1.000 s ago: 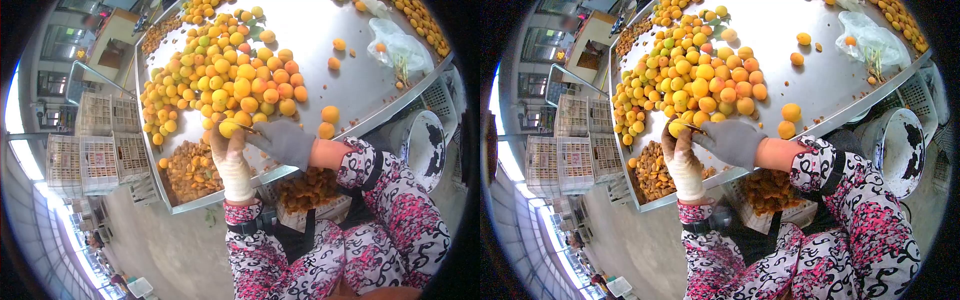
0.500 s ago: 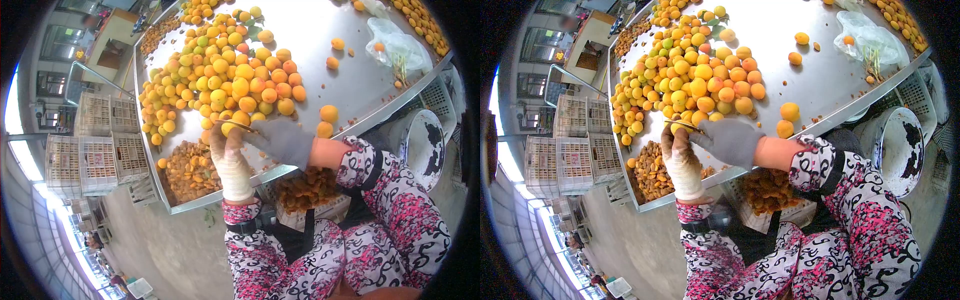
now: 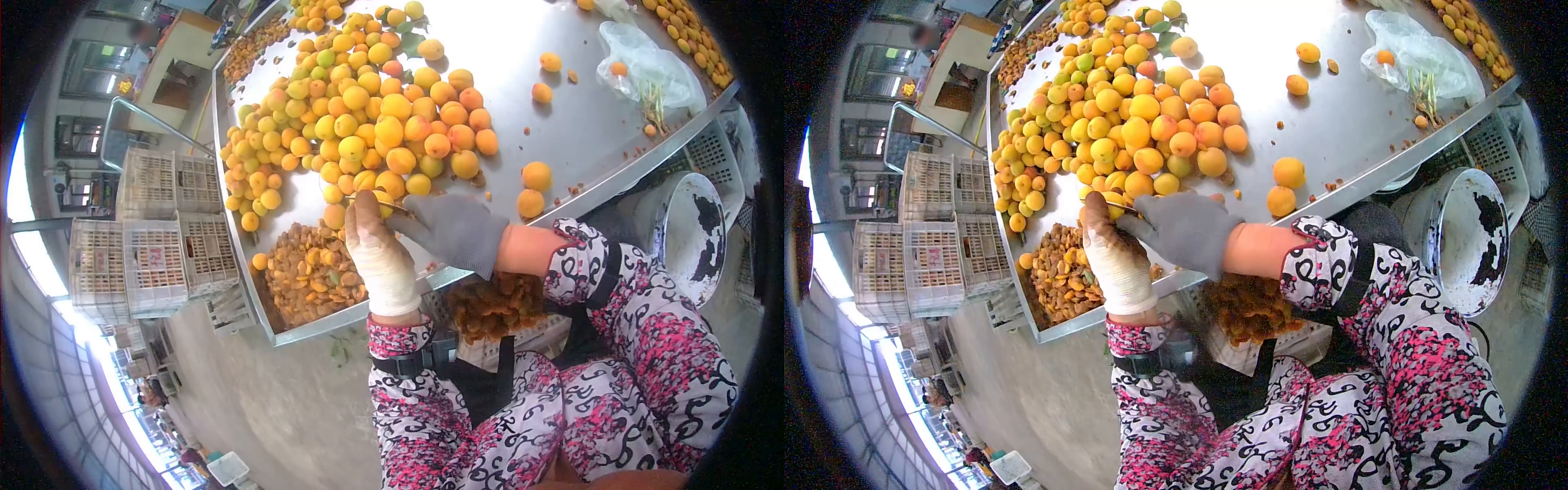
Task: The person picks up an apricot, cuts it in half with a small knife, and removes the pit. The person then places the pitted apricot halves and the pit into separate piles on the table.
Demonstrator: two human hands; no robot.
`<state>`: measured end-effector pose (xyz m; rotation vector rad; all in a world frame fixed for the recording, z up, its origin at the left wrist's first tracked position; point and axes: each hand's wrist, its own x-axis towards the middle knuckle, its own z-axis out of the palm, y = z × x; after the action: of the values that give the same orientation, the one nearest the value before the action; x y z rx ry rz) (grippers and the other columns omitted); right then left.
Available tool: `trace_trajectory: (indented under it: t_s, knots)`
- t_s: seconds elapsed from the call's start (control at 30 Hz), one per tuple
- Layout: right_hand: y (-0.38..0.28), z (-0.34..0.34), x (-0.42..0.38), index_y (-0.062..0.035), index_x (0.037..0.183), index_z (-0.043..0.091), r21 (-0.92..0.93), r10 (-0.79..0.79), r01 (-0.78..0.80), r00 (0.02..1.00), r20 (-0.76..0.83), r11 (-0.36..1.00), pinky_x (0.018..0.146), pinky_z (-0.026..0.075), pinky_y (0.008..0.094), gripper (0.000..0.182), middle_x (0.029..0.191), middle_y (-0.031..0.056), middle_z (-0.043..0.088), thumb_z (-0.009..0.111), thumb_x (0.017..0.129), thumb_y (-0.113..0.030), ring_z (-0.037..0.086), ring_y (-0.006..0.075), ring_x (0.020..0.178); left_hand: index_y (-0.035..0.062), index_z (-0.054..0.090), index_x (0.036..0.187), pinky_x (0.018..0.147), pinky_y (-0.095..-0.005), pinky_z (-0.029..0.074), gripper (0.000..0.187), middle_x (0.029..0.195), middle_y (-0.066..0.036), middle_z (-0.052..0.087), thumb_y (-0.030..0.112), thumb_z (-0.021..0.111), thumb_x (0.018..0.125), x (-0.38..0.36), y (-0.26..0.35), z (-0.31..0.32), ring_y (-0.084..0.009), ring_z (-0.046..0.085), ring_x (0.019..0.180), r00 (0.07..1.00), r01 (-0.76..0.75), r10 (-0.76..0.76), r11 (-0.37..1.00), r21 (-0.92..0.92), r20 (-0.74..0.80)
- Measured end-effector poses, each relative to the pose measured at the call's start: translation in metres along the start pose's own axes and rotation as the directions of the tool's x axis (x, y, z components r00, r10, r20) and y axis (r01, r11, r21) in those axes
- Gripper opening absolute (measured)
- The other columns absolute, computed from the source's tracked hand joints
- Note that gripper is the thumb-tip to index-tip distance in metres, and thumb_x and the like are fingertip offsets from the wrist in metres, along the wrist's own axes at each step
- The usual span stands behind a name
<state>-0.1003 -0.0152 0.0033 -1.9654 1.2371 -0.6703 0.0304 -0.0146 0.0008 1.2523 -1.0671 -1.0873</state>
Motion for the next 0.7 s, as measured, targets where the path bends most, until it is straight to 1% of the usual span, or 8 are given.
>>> trace_trajectory:
  t_s: [0.07, 0.2, 0.3, 0.4, 0.5, 0.63, 0.67, 0.7]
  knots:
    - [0.007, 0.016, 0.0, -0.0005, 0.102, 0.054, 0.244, -0.101, 0.122, 0.99, -0.097, 0.962, 0.066, 0.048, 0.0433, 0.036, 0.081, 0.021, 0.061, 0.039, 0.094, -0.033, 0.061, 0.0367, 0.076, 0.0019, 0.047, 0.12, 0.075, -0.0354, 0.046, 0.033, 0.1, -0.016, 0.052, 0.001, 0.048, 0.087, -0.002, -0.014, -0.001, -0.0275, 0.055, 0.084, 0.838, -0.508, 0.53, 0.674, 0.536, 0.128]
    - [0.006, 0.014, -0.001, 0.0002, 0.108, 0.053, 0.18, -0.305, 0.322, 0.945, -0.117, 0.93, 0.069, 0.049, 0.0402, 0.032, 0.094, 0.0219, 0.06, 0.041, 0.093, -0.025, 0.06, 0.035, 0.084, -0.0029, 0.052, 0.113, 0.081, -0.0324, 0.044, 0.037, 0.104, -0.014, 0.051, 0.028, 0.044, 0.094, -0.004, -0.006, 0.01, -0.0224, 0.053, 0.093, 0.986, -0.114, 0.12, 0.992, 0.055, -0.118]
    - [0.009, 0.021, 0.0, -0.0032, 0.111, 0.053, 0.228, -0.239, 0.241, 0.97, -0.036, 0.944, 0.067, 0.047, 0.039, 0.033, 0.093, 0.016, 0.056, 0.055, 0.078, -0.009, 0.057, 0.0331, 0.08, -0.0021, 0.051, 0.115, 0.08, -0.0328, 0.044, 0.037, 0.106, -0.015, 0.051, 0.028, 0.041, 0.096, 0.0, -0.012, 0.008, -0.0228, 0.053, 0.093, 0.986, -0.013, 0.005, 0.999, -0.053, -0.164]
    - [0.018, 0.027, 0.0, -0.003, 0.108, 0.054, -0.061, -0.366, 0.361, 0.908, -0.203, 0.931, 0.07, 0.049, 0.0389, 0.029, 0.098, 0.0191, 0.059, 0.043, 0.092, -0.025, 0.06, 0.0342, 0.082, 0.0002, 0.051, 0.115, 0.078, -0.0327, 0.045, 0.034, 0.105, -0.016, 0.051, 0.025, 0.037, 0.097, 0.0, -0.024, 0.005, -0.0232, 0.054, 0.092, 0.981, -0.151, 0.158, 0.986, 0.066, -0.113]
    - [0.013, 0.002, 0.003, -0.002, 0.11, 0.053, 0.087, -0.186, 0.187, 0.982, -0.019, 0.979, 0.07, 0.048, 0.0413, 0.035, 0.096, 0.0207, 0.059, 0.039, 0.094, -0.03, 0.06, 0.0348, 0.082, 0.0019, 0.051, 0.114, 0.076, -0.0327, 0.046, 0.025, 0.105, -0.016, 0.051, 0.011, 0.04, 0.094, 0.0, -0.013, -0.009, -0.0265, 0.055, 0.092, 0.934, -0.357, 0.315, 0.791, 0.497, 0.169]
    - [0.006, -0.022, 0.008, -0.0009, 0.101, 0.053, 0.022, -0.127, 0.125, 0.985, 0.12, 0.992, 0.069, 0.047, 0.0452, 0.045, 0.085, 0.0223, 0.06, 0.035, 0.094, -0.042, 0.06, 0.0359, 0.08, 0.0047, 0.047, 0.123, 0.084, -0.0298, 0.047, 0.031, 0.117, -0.012, 0.054, 0.017, 0.046, 0.095, 0.0, 0.023, -0.007, -0.0255, 0.055, 0.102, 0.889, -0.458, 0.285, 0.534, 0.711, 0.358]
    - [0.001, -0.027, 0.008, -0.0009, 0.098, 0.053, 0.054, 0.0, -0.01, 0.984, 0.178, 0.998, 0.069, 0.046, 0.046, 0.048, 0.082, 0.022, 0.061, 0.034, 0.094, -0.045, 0.06, 0.0361, 0.079, 0.0047, 0.047, 0.123, 0.084, -0.0298, 0.047, 0.031, 0.117, -0.012, 0.054, 0.017, 0.046, 0.095, 0.002, 0.015, -0.009, -0.0255, 0.055, 0.102, 0.889, -0.458, 0.281, 0.534, 0.711, 0.361]
    - [-0.005, -0.034, 0.007, -0.0009, 0.098, 0.053, 0.058, 0.003, -0.014, 0.984, 0.179, 0.998, 0.069, 0.046, 0.046, 0.048, 0.082, 0.022, 0.061, 0.034, 0.094, -0.045, 0.06, 0.0361, 0.079, 0.0039, 0.048, 0.121, 0.084, -0.03, 0.047, 0.034, 0.116, -0.012, 0.055, 0.023, 0.049, 0.093, 0.006, 0.006, -0.009, -0.0247, 0.056, 0.101, 0.936, -0.339, 0.243, 0.814, 0.471, 0.254]
